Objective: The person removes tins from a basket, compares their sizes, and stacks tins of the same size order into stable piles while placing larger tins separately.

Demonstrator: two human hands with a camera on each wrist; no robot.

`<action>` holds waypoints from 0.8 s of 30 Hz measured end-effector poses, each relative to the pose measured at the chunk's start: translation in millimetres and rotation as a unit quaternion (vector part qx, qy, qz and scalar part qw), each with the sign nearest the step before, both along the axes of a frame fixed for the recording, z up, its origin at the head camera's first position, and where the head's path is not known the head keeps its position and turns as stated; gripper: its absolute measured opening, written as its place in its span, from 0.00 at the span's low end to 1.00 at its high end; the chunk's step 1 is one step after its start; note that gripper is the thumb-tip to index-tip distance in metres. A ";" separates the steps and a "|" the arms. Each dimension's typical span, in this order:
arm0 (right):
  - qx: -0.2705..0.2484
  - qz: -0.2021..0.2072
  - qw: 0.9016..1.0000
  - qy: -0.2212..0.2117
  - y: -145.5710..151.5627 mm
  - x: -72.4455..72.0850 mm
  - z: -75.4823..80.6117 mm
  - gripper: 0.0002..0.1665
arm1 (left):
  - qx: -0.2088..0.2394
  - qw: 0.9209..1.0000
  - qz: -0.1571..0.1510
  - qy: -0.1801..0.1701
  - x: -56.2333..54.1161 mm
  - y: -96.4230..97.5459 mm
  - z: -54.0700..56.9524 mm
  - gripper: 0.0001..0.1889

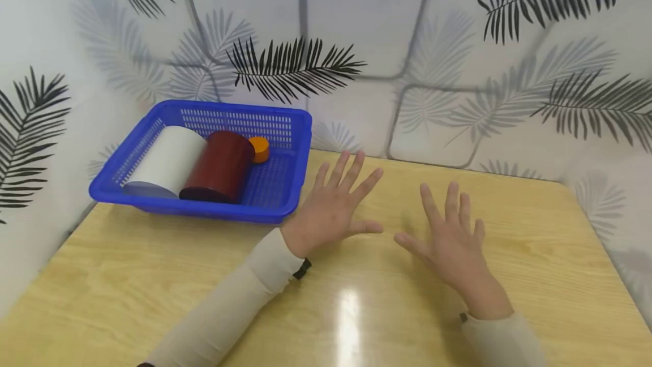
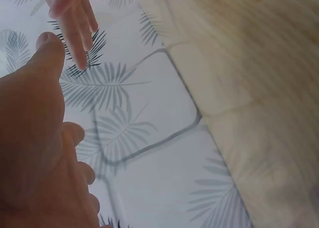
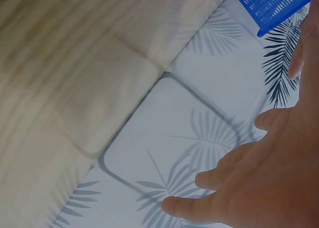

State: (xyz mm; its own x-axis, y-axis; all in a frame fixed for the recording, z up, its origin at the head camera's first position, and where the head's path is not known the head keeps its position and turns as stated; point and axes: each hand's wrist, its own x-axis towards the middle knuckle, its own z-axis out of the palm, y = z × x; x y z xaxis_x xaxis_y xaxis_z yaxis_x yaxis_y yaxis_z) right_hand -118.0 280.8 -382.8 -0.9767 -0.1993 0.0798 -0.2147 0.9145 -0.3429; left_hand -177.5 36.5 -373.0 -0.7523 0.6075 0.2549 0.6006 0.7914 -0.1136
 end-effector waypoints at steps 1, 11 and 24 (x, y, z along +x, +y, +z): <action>0.001 0.001 1.000 0.003 -1.8 -0.5 1.3 0.60 | -0.003 1.000 0.000 0.001 0.1 -1.2 3.0 0.52; -0.020 0.016 1.000 0.016 -29.0 -13.4 18.6 0.61 | -0.010 1.000 0.021 -0.020 -2.0 -18.0 25.1 0.53; -0.028 0.028 0.999 0.006 -66.2 -30.5 34.6 0.63 | 0.025 0.998 0.040 -0.051 -2.5 -53.0 32.6 0.51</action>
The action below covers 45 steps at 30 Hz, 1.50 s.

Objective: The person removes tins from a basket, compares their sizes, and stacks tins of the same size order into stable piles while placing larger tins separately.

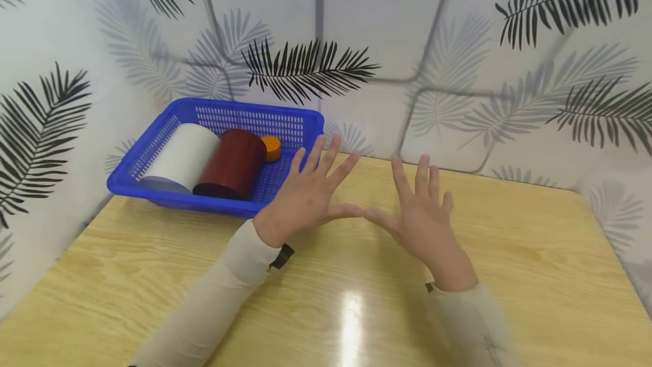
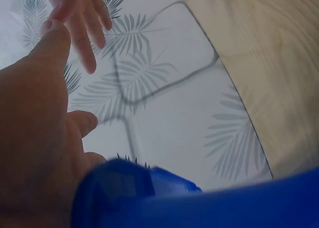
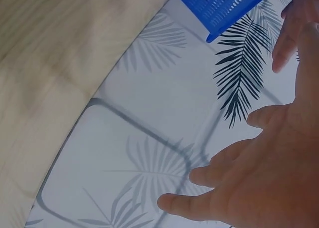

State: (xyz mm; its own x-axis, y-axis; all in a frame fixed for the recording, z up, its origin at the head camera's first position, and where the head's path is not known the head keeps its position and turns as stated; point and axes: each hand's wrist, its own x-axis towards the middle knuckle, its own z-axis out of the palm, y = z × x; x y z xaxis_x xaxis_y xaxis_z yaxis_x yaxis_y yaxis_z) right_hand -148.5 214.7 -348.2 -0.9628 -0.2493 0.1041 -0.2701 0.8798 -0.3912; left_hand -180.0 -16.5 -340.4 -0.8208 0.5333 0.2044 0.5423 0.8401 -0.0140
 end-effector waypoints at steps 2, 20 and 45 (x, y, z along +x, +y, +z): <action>-0.002 0.002 1.000 0.002 -5.5 -2.4 2.0 0.63 | 0.000 1.000 0.005 0.000 0.0 -6.6 -0.7 0.51; -0.034 0.032 0.999 0.000 -62.0 -22.1 13.8 0.61 | 0.041 0.997 0.047 -0.045 -1.1 -78.1 1.8 0.50; -0.097 0.088 0.991 -0.008 -136.1 -50.0 54.7 0.59 | 0.074 0.989 0.119 -0.042 5.0 -224.8 -4.5 0.51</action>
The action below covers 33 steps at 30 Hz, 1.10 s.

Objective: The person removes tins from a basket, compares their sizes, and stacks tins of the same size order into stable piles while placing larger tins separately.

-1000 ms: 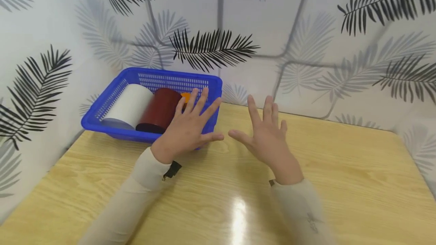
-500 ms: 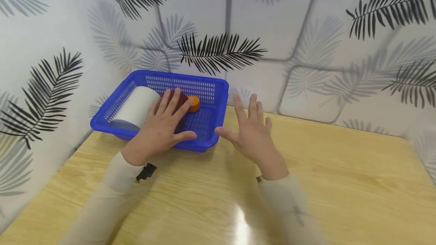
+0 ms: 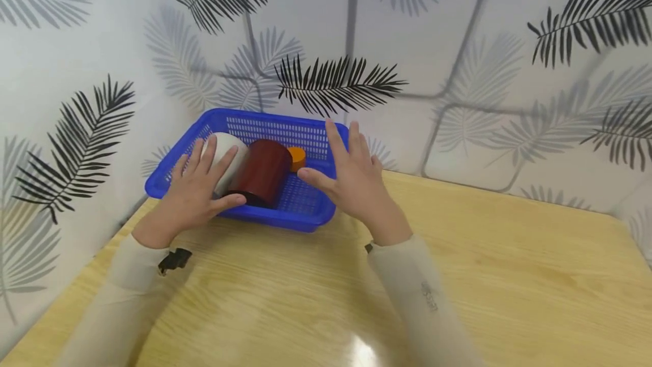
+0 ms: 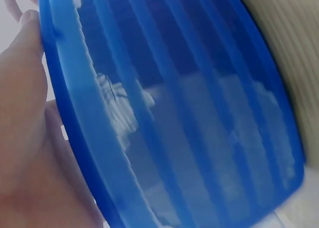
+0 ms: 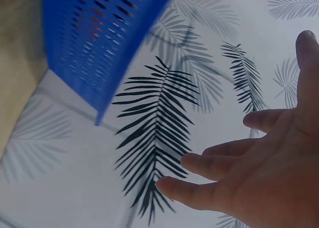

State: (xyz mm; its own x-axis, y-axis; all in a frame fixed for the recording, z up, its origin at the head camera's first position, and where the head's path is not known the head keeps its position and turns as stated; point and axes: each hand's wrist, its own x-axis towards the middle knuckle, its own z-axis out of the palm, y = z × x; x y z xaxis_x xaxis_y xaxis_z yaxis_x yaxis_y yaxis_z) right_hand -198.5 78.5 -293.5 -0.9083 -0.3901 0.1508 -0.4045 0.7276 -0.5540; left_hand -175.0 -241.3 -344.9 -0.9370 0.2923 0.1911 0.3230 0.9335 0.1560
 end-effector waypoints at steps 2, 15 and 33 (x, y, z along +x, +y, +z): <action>0.000 0.004 1.000 0.003 -6.8 -6.3 9.3 0.58 | 0.005 1.000 0.019 -0.016 -0.2 -12.8 0.7 0.51; -0.065 0.036 0.997 0.012 -74.6 -53.3 54.8 0.51 | 0.062 0.988 0.089 -0.109 -0.4 -53.9 7.6 0.62; -0.031 -0.016 0.983 -0.183 -113.5 -103.0 -29.4 0.44 | 0.103 0.974 0.111 -0.172 -1.4 -74.6 7.3 0.63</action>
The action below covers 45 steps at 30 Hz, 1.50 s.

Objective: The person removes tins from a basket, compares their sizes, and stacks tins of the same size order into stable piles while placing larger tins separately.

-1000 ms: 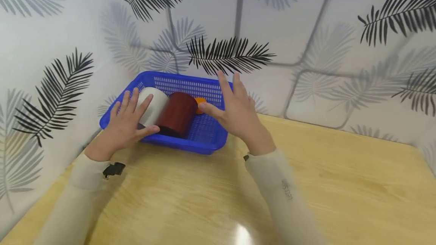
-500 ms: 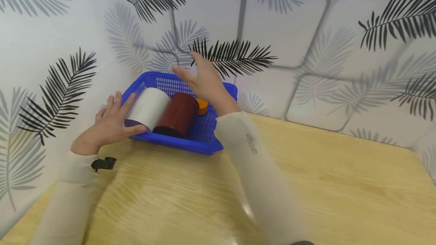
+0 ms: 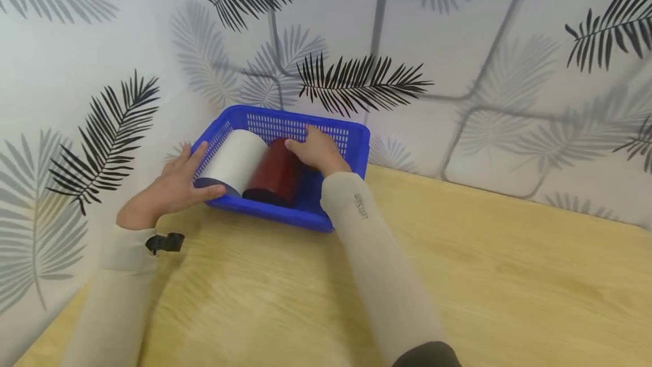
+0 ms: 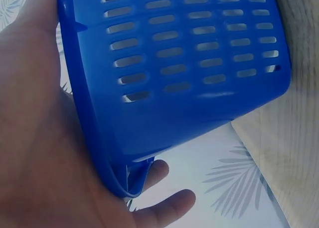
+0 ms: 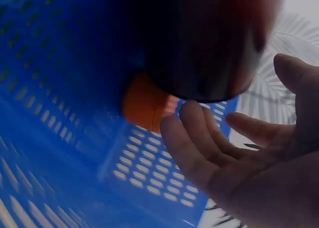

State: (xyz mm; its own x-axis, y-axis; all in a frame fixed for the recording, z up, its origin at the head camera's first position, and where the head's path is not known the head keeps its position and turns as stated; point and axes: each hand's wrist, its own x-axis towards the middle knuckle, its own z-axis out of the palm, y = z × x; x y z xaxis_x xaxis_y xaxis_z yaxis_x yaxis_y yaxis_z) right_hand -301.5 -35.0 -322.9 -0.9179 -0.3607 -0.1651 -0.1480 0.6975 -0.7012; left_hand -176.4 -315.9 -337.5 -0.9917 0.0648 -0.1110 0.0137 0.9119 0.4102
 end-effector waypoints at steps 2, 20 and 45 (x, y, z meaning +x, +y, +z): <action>0.010 0.002 1.000 -0.026 0.4 0.2 -4.6 0.43 | 0.000 1.000 0.000 -0.002 1.1 0.9 0.4 0.63; -0.066 0.048 0.988 -0.130 -3.8 -3.1 8.4 0.55 | -0.008 1.000 0.002 0.007 -5.0 -2.7 11.0 0.62; -0.228 0.020 0.972 -0.054 8.5 3.8 10.7 0.44 | -0.008 1.000 -0.006 -0.010 -9.1 -1.7 2.0 0.63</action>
State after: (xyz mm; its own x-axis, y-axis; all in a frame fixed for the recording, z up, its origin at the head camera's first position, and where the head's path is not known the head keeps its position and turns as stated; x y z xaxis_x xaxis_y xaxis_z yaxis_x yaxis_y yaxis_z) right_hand -297.7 -26.5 -312.2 -0.8878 -0.4541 -0.0755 -0.0762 0.3066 -0.9488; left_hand -185.5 -317.6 -335.6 -0.9885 0.0744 -0.1314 0.0164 0.9180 0.3962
